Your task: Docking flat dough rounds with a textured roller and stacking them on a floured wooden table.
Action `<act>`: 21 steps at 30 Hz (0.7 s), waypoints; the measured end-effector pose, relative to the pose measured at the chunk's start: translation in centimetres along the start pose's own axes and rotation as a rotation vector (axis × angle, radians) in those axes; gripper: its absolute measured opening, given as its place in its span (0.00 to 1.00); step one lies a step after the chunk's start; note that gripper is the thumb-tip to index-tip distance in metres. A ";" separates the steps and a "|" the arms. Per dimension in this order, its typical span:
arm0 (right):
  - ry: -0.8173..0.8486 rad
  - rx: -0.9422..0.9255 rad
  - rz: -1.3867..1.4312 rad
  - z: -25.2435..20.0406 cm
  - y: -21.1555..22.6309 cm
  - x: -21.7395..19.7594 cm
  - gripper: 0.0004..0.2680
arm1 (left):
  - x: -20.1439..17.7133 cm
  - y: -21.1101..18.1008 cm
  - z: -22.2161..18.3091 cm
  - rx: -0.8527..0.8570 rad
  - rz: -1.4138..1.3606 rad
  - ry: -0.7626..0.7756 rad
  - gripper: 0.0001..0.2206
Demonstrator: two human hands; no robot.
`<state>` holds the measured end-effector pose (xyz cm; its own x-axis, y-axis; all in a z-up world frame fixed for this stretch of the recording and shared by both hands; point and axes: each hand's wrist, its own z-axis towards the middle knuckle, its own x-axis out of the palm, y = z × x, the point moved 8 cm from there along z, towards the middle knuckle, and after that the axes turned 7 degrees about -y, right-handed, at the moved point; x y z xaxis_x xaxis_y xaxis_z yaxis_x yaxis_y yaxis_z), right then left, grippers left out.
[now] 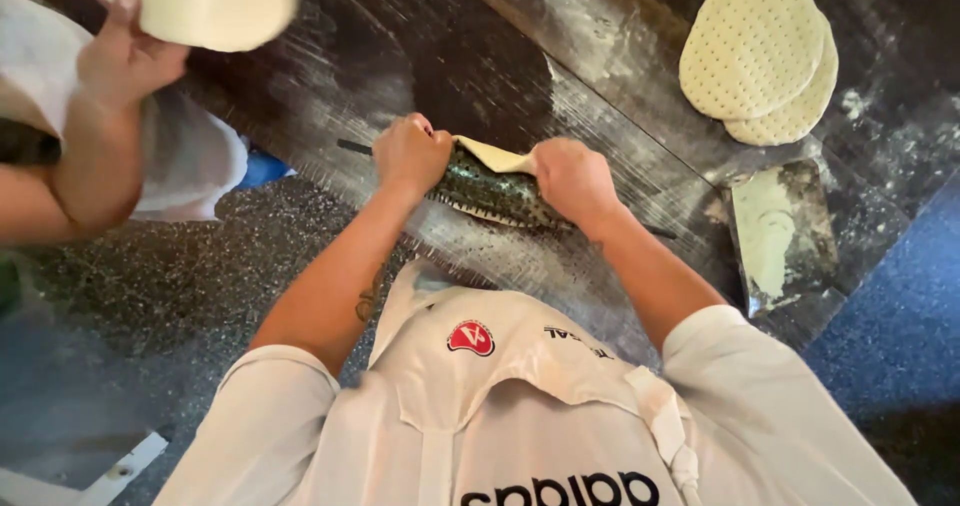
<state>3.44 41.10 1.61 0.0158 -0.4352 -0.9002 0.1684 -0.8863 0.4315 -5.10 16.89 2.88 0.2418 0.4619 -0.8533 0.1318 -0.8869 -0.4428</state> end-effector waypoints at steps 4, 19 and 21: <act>-0.125 0.028 -0.190 1.2 0.8 -0.7 0.12 | -0.2 0.1 -0.3 -0.005 -0.020 0.003 0.12; -0.106 -0.034 -0.393 7.7 -5.2 3.0 0.20 | -5.6 -2.9 -5.5 0.918 -0.459 -0.491 0.13; 0.029 -0.096 -0.358 4.6 -1.6 4.5 0.29 | -5.5 -5.8 -8.5 0.955 -0.361 -0.528 0.15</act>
<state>-1.34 39.81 -2.89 -0.0328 -0.0940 -0.9950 0.2596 -0.9622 0.0824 1.00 19.56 12.52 -0.1250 0.8302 -0.5433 -0.7258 -0.4499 -0.5204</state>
